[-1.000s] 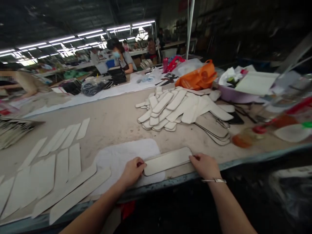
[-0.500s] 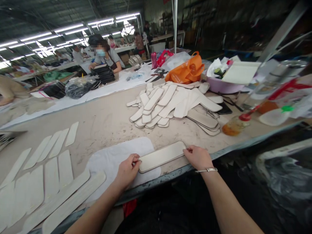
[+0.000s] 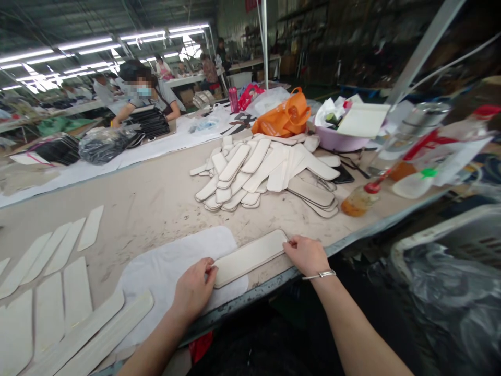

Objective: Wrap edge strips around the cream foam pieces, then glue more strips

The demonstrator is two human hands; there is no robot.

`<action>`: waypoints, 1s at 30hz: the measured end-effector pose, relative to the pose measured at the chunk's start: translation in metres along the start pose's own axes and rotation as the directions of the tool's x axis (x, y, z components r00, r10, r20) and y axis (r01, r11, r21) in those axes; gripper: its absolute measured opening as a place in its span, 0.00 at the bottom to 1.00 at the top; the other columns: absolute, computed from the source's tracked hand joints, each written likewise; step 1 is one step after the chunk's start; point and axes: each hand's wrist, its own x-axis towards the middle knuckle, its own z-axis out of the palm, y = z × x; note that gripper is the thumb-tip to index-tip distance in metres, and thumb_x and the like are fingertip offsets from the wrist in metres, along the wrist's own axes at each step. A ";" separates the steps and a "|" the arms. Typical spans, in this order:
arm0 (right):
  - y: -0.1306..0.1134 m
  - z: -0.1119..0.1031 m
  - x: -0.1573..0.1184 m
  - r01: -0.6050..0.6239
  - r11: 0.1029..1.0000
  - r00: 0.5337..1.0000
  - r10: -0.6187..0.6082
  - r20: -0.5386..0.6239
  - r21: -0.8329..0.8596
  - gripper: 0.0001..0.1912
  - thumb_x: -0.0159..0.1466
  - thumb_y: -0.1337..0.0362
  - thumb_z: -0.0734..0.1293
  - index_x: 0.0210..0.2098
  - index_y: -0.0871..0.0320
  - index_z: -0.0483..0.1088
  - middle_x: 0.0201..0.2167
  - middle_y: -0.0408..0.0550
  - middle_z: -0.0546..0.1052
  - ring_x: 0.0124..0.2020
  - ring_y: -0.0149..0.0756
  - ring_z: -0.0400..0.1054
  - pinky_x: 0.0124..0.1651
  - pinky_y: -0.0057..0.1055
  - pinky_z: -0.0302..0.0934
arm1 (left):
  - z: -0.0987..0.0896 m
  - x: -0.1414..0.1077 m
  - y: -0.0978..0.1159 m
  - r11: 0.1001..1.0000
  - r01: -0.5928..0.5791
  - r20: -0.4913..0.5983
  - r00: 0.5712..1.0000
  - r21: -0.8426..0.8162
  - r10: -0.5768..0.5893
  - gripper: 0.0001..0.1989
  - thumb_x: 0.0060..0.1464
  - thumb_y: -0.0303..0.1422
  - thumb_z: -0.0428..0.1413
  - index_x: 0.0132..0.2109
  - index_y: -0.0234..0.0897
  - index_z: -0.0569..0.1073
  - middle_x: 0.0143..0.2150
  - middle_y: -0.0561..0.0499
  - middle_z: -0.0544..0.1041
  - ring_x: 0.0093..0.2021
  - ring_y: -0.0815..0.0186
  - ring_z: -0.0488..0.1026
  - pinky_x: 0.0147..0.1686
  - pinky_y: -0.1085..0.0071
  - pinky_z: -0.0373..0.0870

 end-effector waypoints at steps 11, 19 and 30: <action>-0.002 -0.001 0.000 -0.021 1.000 1.000 0.021 0.014 0.002 0.15 0.59 0.54 0.58 0.27 0.54 0.72 0.26 0.46 0.75 0.30 0.36 0.67 0.32 0.29 0.51 | 0.009 -0.003 -0.007 0.986 -0.121 -0.151 0.979 0.112 0.137 0.08 0.56 0.34 0.50 0.42 0.37 0.69 0.37 0.49 0.77 0.37 0.62 0.75 0.38 0.66 0.70; -0.001 0.000 0.001 0.002 1.000 1.000 -0.002 0.019 -0.007 0.15 0.58 0.52 0.59 0.26 0.53 0.71 0.23 0.45 0.74 0.28 0.37 0.66 0.30 0.29 0.50 | 0.004 -0.004 -0.013 0.997 -0.071 -0.186 0.980 -0.034 0.064 0.09 0.55 0.34 0.53 0.41 0.35 0.70 0.34 0.48 0.74 0.37 0.62 0.72 0.39 0.64 0.71; -0.001 0.000 0.003 -0.010 1.000 0.999 0.011 0.043 -0.025 0.17 0.58 0.50 0.59 0.28 0.53 0.73 0.25 0.46 0.75 0.29 0.38 0.67 0.31 0.30 0.51 | 0.001 -0.028 -0.032 0.845 -0.517 -0.160 0.853 -0.136 0.496 0.15 0.55 0.24 0.51 0.49 0.39 0.71 0.46 0.44 0.75 0.47 0.63 0.71 0.47 0.62 0.71</action>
